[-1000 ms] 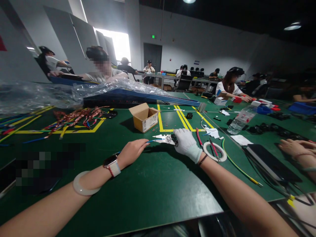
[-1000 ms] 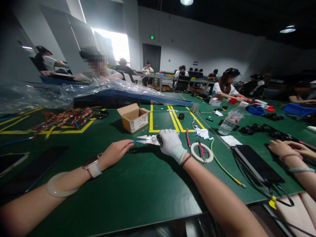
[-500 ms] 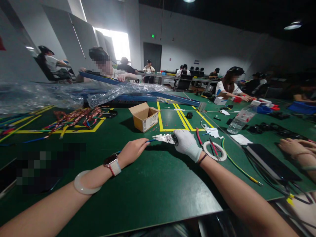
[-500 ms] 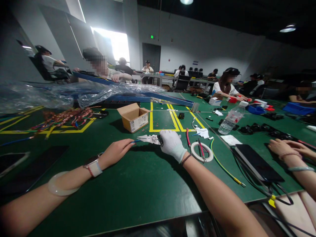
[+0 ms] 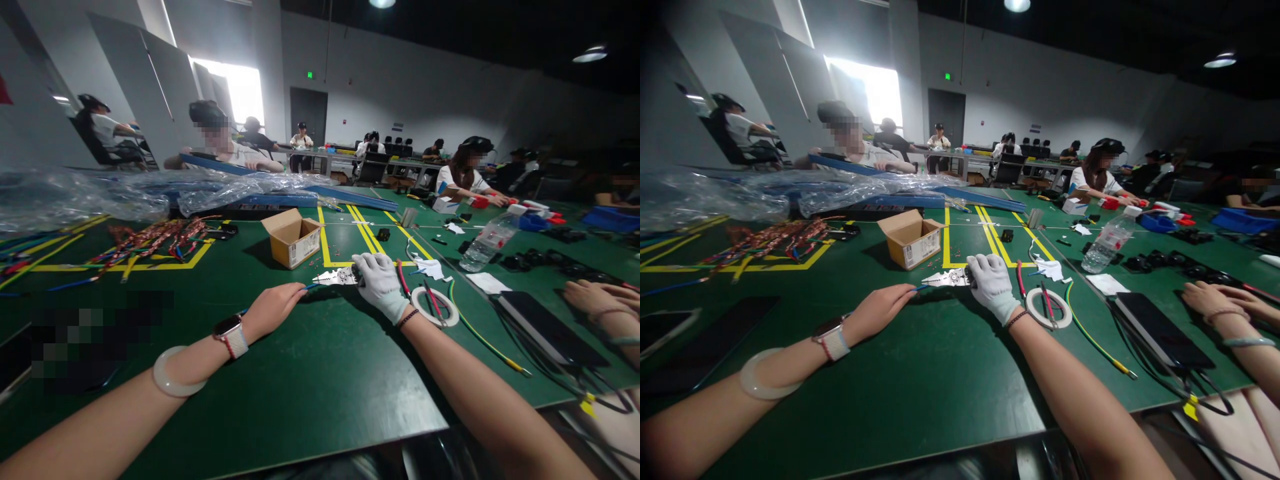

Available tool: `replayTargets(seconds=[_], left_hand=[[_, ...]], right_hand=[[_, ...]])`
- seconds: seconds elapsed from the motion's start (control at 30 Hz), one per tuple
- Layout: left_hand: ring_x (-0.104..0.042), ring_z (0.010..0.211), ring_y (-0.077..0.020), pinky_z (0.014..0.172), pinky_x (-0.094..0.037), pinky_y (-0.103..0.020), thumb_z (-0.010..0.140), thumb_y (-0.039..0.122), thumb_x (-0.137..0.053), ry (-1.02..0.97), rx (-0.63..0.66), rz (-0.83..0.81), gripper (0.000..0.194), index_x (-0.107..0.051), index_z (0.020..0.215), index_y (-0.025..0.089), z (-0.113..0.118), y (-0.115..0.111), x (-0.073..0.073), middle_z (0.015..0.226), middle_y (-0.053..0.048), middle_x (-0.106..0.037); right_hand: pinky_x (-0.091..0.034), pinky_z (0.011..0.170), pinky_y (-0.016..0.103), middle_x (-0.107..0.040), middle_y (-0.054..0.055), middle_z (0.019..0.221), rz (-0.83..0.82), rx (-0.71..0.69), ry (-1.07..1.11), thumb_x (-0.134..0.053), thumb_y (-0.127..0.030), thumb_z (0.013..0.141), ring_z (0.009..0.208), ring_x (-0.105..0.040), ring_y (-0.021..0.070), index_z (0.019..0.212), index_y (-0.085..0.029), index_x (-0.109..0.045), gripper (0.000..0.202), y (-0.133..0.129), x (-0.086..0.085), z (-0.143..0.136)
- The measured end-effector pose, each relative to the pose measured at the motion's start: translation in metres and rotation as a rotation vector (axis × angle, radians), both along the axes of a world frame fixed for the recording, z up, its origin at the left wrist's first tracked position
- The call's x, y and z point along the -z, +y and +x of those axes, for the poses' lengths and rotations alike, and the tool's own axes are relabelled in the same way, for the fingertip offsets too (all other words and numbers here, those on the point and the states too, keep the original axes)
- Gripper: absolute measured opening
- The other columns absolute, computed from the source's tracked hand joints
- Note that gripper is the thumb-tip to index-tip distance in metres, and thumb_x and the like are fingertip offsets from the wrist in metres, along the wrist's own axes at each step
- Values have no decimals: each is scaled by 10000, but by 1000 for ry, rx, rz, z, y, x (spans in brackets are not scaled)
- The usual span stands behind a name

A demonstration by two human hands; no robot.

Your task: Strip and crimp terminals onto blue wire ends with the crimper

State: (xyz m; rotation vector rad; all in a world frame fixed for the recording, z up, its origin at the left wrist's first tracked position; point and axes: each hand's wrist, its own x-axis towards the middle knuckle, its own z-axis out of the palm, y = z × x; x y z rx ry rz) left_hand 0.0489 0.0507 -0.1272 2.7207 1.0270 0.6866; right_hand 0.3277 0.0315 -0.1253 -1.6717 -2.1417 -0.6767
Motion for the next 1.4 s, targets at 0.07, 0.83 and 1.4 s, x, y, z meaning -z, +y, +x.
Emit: replayTargets(seconds=[0.07, 0.83, 1.4], left_hand=[[-663, 960, -243, 857, -512, -359, 984, 369, -299, 4, -9, -9, 410, -626, 1077, 140, -1, 1, 1, 1081, -108, -692], [-660, 877, -227, 747, -488, -313, 974, 333, -362, 168, -78, -97, 271, -579, 1047, 188, 1, -1, -2, 981, -81, -687], [-584, 517, -134, 557, -452, -266, 944, 386, -388, -191, -70, -436, 249, -545, 901, 198, 9, -16, -11, 839, -14, -688]], right_hand=[[-327, 889, 379, -562, 113, 1189, -40, 32, -37, -523, -192, 755, 1011, -451, 272, 1283, -162, -511, 529, -1, 1, -2], [-386, 1031, 487, -352, 160, 1482, -11, 119, -112, -316, -40, 859, 1261, -456, 290, 1462, -146, -299, 612, -3, 14, -18], [-263, 1098, 502, -292, 244, 1479, 35, 72, 176, -411, -57, 787, 1408, -200, 302, 1458, -9, -197, 706, -14, 23, -26]])
